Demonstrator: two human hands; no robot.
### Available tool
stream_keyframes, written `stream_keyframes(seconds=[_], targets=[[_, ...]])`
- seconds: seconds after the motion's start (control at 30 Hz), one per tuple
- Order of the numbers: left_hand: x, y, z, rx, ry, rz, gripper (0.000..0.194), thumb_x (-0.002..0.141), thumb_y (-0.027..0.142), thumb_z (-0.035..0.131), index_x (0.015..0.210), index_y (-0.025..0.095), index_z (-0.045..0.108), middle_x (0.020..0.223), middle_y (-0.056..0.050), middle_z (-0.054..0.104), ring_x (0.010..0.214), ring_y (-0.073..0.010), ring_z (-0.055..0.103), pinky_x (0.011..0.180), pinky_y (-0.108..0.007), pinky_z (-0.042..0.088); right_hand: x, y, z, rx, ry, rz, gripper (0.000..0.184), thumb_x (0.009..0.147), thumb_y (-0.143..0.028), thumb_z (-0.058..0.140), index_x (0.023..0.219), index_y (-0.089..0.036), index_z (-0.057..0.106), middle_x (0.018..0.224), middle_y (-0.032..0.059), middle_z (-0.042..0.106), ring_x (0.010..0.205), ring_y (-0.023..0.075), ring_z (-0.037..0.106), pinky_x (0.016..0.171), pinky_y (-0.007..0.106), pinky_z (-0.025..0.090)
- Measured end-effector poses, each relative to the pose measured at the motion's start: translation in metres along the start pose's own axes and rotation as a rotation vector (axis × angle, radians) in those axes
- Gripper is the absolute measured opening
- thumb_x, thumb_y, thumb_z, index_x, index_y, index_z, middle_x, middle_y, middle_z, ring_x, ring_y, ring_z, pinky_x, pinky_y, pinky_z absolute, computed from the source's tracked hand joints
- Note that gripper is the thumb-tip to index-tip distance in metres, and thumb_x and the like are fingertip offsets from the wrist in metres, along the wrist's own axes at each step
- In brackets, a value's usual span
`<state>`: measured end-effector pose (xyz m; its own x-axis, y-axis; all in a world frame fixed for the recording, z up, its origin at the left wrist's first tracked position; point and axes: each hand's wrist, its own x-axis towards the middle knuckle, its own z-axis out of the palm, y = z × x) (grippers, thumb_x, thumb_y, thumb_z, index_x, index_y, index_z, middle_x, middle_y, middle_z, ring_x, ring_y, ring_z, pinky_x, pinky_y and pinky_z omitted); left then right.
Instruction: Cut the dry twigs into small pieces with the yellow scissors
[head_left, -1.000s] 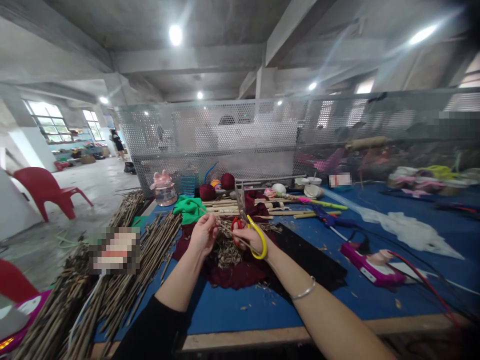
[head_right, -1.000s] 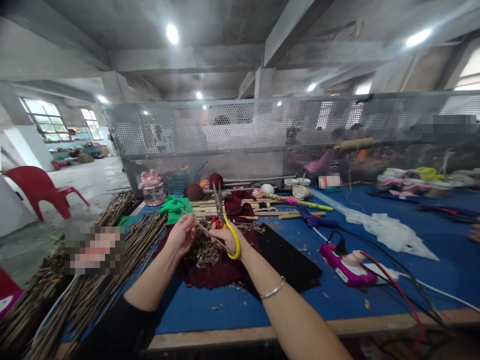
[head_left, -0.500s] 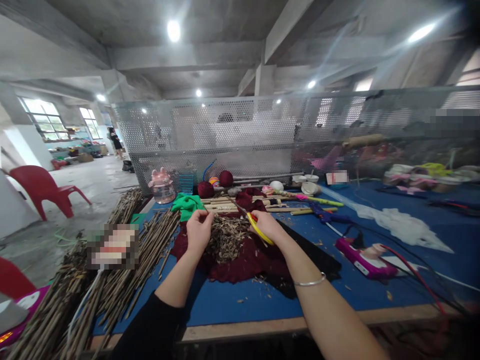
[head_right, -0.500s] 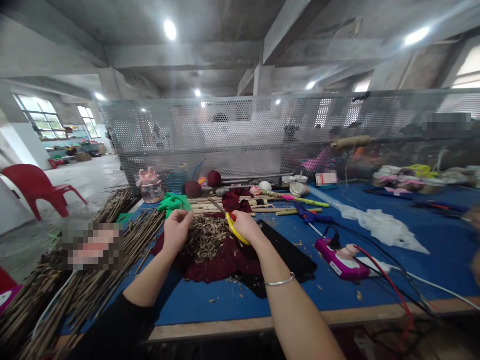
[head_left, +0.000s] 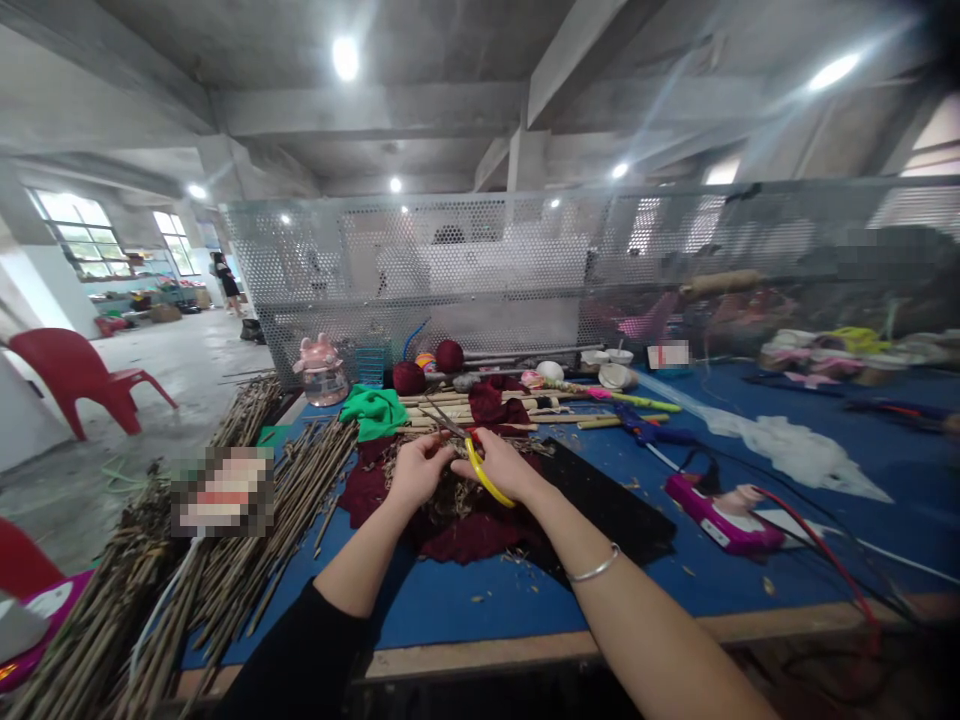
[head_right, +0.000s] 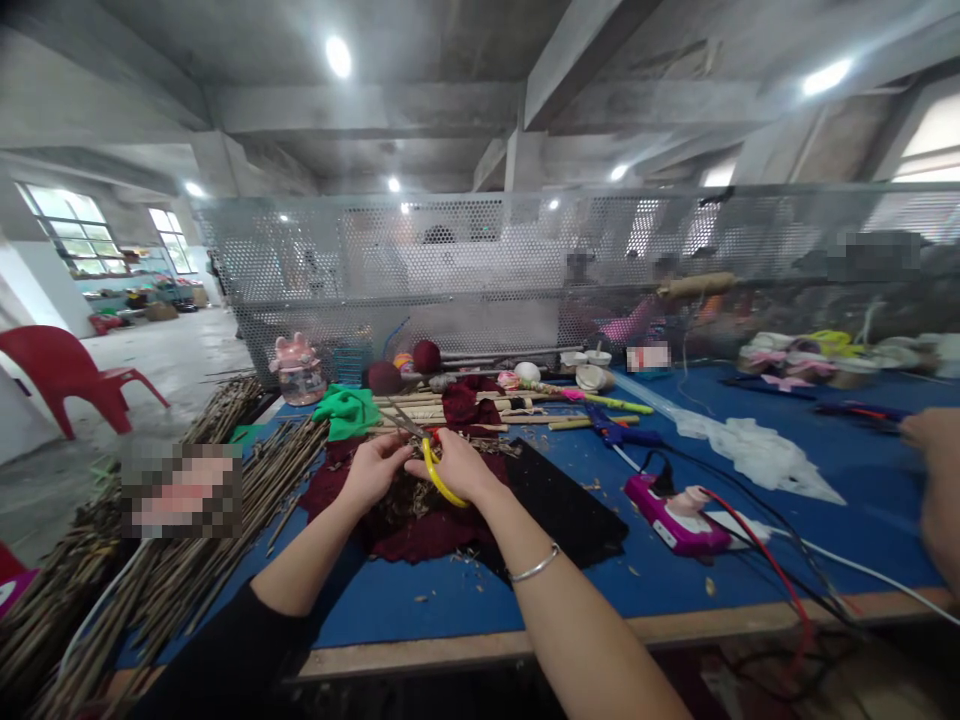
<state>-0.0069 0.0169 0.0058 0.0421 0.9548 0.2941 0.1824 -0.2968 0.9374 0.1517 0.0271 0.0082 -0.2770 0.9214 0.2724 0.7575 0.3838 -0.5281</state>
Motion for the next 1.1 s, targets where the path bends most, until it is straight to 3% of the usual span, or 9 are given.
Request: stream_keyframes(seconds=[0.2, 0.47, 0.8, 0.97, 1.1], targets=[[-0.002, 0.004, 0.0, 0.183, -0.011, 0.083, 0.019, 0.07, 0.026, 0.055, 0.075, 0.012, 0.068, 0.071, -0.003, 0.067, 0.066, -0.0157, 0.057, 0.066, -0.026, 0.043, -0.001, -0.002, 0.003, -0.093, 0.047, -0.057, 0.05, 0.064, -0.057, 0.06, 0.091, -0.016, 0.049, 0.089, 0.0067, 0.055, 0.082, 0.0178, 0.051, 0.068, 0.025, 0.034], [-0.001, 0.0, -0.002, 0.315, 0.005, 0.175, 0.016, 0.072, 0.019, 0.053, 0.079, 0.014, 0.067, 0.082, -0.006, 0.068, 0.078, -0.0168, 0.058, 0.075, -0.027, 0.042, -0.004, -0.006, 0.006, -0.176, 0.046, -0.019, 0.05, 0.067, -0.061, 0.055, 0.091, -0.019, 0.047, 0.082, 0.0051, 0.059, 0.075, 0.0178, 0.055, 0.058, 0.023, 0.029], [0.0, 0.0, -0.006, 0.507, 0.052, 0.191, 0.016, 0.074, 0.022, 0.051, 0.071, 0.014, 0.065, 0.063, -0.001, 0.061, 0.063, -0.0138, 0.053, 0.061, -0.023, 0.038, -0.001, 0.0, 0.013, -0.24, 0.061, 0.05, 0.049, 0.067, -0.068, 0.049, 0.079, -0.02, 0.051, 0.072, 0.0042, 0.061, 0.065, 0.0166, 0.056, 0.052, 0.023, 0.023], [0.001, 0.0, -0.007, 0.419, 0.001, 0.219, 0.021, 0.075, 0.02, 0.05, 0.089, 0.017, 0.065, 0.08, -0.002, 0.066, 0.076, -0.0153, 0.056, 0.071, -0.024, 0.04, 0.0, 0.0, 0.011, -0.192, 0.03, 0.026, 0.046, 0.074, -0.064, 0.042, 0.074, -0.019, 0.051, 0.07, 0.0037, 0.06, 0.064, 0.0149, 0.055, 0.053, 0.022, 0.026], [0.001, -0.002, -0.008, 0.471, 0.023, 0.186, 0.018, 0.075, 0.023, 0.05, 0.073, 0.014, 0.065, 0.069, -0.002, 0.064, 0.068, -0.0148, 0.056, 0.067, -0.024, 0.041, -0.002, -0.001, 0.01, -0.233, 0.056, 0.031, 0.046, 0.072, -0.063, 0.046, 0.083, -0.02, 0.051, 0.075, 0.004, 0.061, 0.069, 0.0171, 0.056, 0.055, 0.023, 0.027]])
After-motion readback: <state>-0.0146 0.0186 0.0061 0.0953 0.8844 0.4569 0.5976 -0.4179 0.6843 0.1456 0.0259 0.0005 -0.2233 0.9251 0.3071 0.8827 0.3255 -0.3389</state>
